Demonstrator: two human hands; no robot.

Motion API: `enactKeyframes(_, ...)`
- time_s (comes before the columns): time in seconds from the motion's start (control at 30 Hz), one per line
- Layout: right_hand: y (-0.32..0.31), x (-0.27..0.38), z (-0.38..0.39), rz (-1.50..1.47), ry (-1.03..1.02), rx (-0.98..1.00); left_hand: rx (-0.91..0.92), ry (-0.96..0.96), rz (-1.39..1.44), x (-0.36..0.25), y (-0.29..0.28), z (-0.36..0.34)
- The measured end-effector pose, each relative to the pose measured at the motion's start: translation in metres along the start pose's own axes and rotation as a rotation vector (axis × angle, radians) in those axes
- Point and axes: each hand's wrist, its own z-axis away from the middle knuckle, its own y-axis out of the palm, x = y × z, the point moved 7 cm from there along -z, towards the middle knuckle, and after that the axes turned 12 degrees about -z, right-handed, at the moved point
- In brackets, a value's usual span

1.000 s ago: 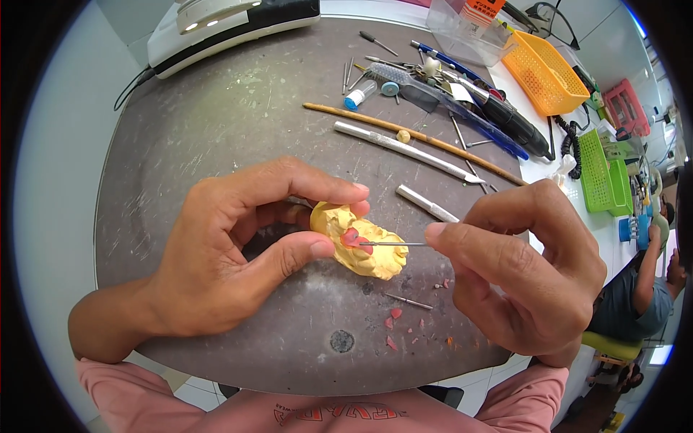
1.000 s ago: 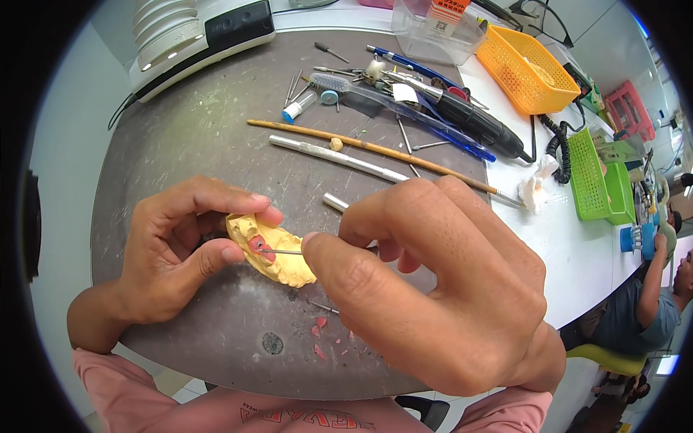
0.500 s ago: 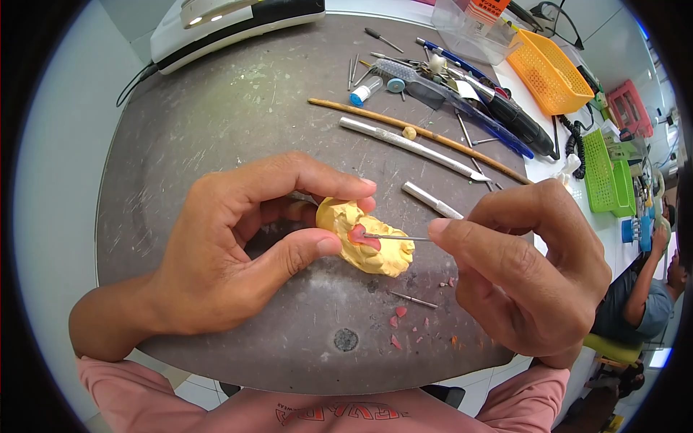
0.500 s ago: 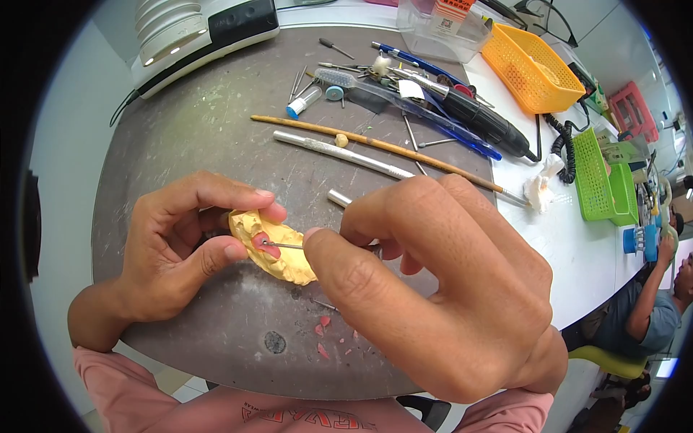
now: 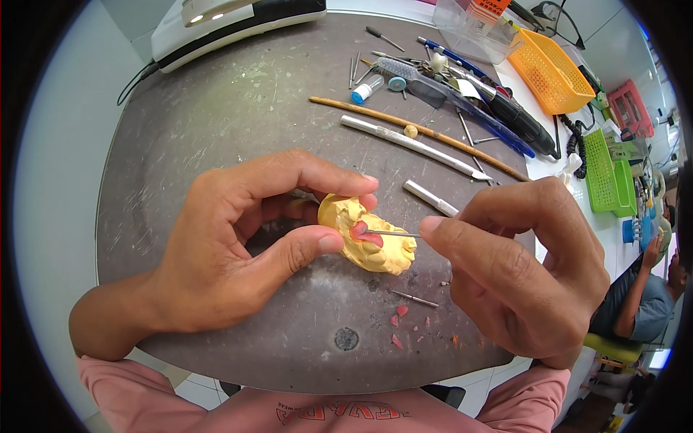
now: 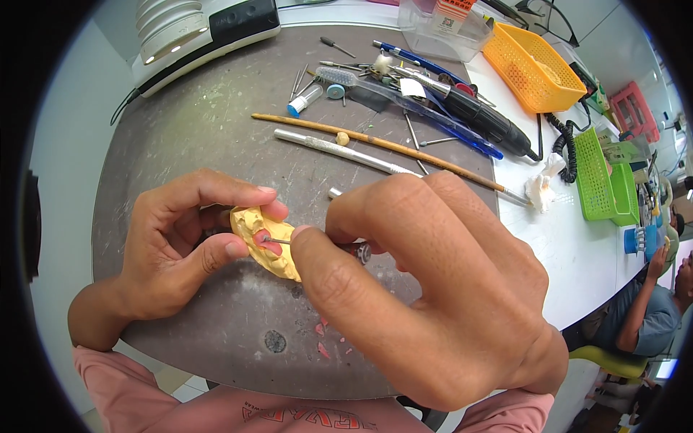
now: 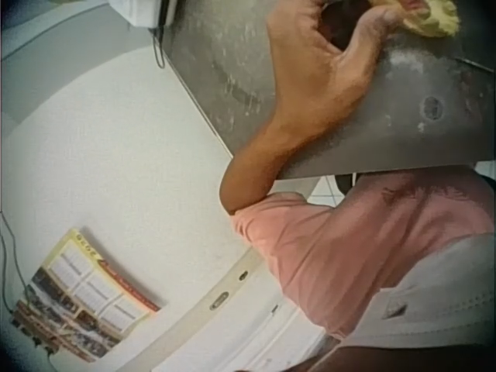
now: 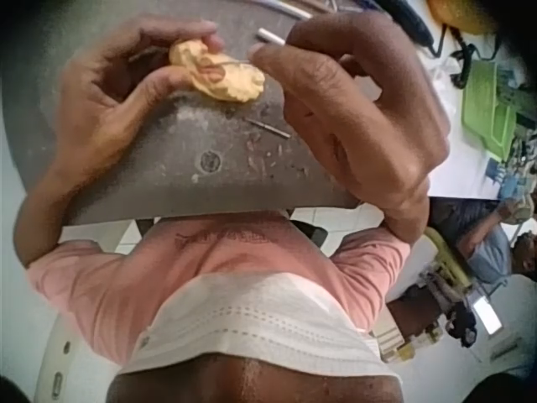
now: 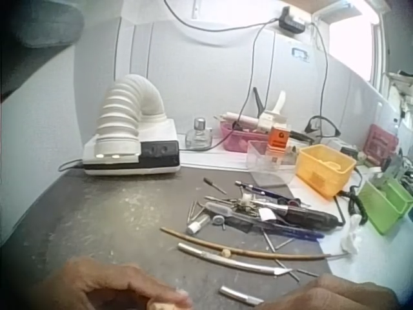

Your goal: Refining and carving a yellow dental plaster mold using a small hand-held carving tool.

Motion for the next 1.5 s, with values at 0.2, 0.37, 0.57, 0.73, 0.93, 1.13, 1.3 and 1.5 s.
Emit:
enactKeyframes(0.2, -0.001, 0.002, -0.004, -0.028, -0.027, -0.032, 0.007, -0.007, -0.009, -0.002, 0.0, 0.0)
enactKeyframes(0.37, -0.002, -0.001, -0.003, -0.13, -0.066, -0.132, 0.008, -0.001, -0.017, -0.001, 0.0, -0.001)
enactKeyframes(0.57, -0.005, -0.008, -0.007, -0.136, -0.159, -0.067, 0.005, 0.0, 0.002, 0.0, -0.001, -0.001)
enactKeyframes(0.73, -0.007, -0.014, -0.013, -0.221, -0.169, 0.035, -0.003, 0.011, -0.004, 0.0, -0.002, 0.0)
enactKeyframes(0.93, -0.004, -0.015, -0.015, -0.214, -0.154, 0.036, 0.011, -0.016, -0.051, 0.002, -0.003, 0.001)
enactKeyframes(1.13, -0.005, -0.016, -0.013, -0.235, -0.171, 0.002, 0.028, -0.031, -0.064, 0.002, -0.004, 0.001)
enactKeyframes(1.3, -0.009, -0.014, -0.013, -0.22, -0.173, 0.001, 0.031, -0.03, -0.068, 0.003, -0.003, 0.001)
enactKeyframes(1.5, -0.014, -0.01, -0.012, -0.249, -0.178, -0.035, -0.044, 0.004, -0.148, -0.005, -0.007, 0.005)
